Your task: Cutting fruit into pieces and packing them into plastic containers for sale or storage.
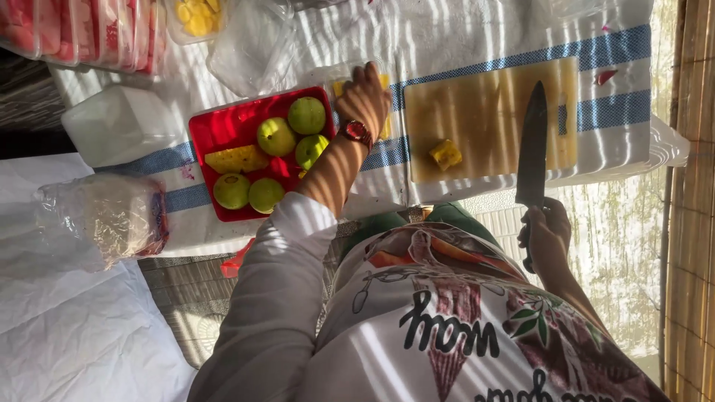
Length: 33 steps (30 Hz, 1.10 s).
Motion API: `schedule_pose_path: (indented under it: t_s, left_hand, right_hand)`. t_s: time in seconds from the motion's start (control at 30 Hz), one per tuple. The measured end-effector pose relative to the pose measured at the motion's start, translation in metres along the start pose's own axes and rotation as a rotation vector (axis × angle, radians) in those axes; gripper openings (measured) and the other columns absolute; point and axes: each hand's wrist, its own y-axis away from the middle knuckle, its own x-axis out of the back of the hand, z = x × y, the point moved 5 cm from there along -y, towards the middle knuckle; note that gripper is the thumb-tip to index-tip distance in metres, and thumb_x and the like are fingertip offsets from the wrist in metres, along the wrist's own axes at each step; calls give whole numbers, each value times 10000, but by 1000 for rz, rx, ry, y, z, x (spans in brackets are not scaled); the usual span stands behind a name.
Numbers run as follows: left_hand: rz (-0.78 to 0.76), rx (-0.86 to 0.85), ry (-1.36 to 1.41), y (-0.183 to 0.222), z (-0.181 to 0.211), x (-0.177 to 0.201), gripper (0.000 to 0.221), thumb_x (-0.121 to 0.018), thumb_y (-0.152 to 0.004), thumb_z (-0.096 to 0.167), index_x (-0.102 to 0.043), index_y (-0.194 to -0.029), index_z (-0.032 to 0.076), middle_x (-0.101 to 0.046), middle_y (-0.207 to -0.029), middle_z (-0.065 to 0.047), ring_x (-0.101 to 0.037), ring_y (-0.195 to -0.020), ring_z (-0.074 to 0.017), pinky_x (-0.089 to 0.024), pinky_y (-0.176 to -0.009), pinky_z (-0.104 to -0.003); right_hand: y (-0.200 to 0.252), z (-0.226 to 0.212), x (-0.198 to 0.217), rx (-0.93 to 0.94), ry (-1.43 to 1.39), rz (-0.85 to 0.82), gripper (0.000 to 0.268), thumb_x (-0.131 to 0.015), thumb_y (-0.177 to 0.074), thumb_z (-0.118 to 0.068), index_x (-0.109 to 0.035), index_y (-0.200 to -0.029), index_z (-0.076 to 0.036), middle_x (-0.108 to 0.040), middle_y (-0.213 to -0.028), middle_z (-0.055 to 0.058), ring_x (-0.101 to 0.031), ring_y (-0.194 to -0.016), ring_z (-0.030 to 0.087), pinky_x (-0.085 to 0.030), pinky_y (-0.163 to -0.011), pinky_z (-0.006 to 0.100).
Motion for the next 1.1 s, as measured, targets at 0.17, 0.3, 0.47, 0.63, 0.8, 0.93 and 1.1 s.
schedule_pose_path:
  t_s: [0.17, 0.3, 0.47, 0.63, 0.8, 0.93, 1.1]
  left_hand:
    - [50, -170, -33, 54, 26, 14, 626, -523, -969, 633, -498, -1311, 109, -612, -1110, -93, -704, -1000, -248, -643, -742, -396]
    - [-277, -289, -91, 101, 76, -29, 714, -343, -967, 725, -370, -1420, 174, -578, -1281, 0, -678, -1128, -153, -615, -916, -332]
    - [-375, -319, 317, 95, 97, -80, 809, -718, -934, 434, -313, -1575, 154, -401, -1555, -173, -541, -1360, -403, -589, -1043, -498]
    - [-430, -260, 553, 74, 93, -110, 595, -748, -928, 310, -467, -1452, 285, -444, -1495, -117, -584, -1323, -384, -616, -1016, -451]
    - [-514, -192, 551, 64, 87, -108, 451, -766, -904, 328, -531, -1279, 416, -444, -1501, -64, -574, -1344, -338, -582, -1049, -409]
    - [-610, -151, 966, 60, 72, -85, 408, -761, -927, 167, -597, -1297, 217, -571, -1355, -124, -650, -1213, -282, -624, -941, -320]
    - [-602, -129, 1016, 58, 85, -85, 451, -780, -906, 106, -592, -1314, 134, -649, -1295, -155, -671, -1174, -273, -649, -896, -320]
  right_hand:
    - [-14, 16, -10, 261, 123, -67, 323, -509, -1070, -101, -530, -1333, 84, -605, -887, 177, -600, -607, 219, -529, -490, 354]
    - [-8, 15, -12, 280, 437, -82, 443, -652, -1003, -203, -541, -1394, -26, -677, -1081, 260, -683, -949, 445, -540, -760, 546]
    - [26, -5, -16, 94, 473, -85, 328, -630, -1005, -271, -574, -1322, -204, -675, -1230, 207, -626, -1179, 456, -492, -970, 581]
    - [19, 18, -14, 111, 392, -65, 352, -627, -1020, -222, -543, -1336, -91, -697, -1104, 236, -650, -1091, 439, -490, -911, 587]
    - [4, 50, -7, 119, 398, -47, 404, -630, -1009, -295, -523, -1347, -100, -709, -1084, 229, -659, -1090, 446, -491, -917, 614]
    - [5, 51, -3, 154, 347, -62, 365, -628, -1014, -282, -536, -1329, -121, -710, -1130, 235, -658, -1116, 435, -494, -927, 588]
    - [7, 43, -8, 172, 346, -63, 355, -624, -1009, -259, -543, -1329, -127, -717, -1136, 234, -660, -1118, 448, -496, -916, 584]
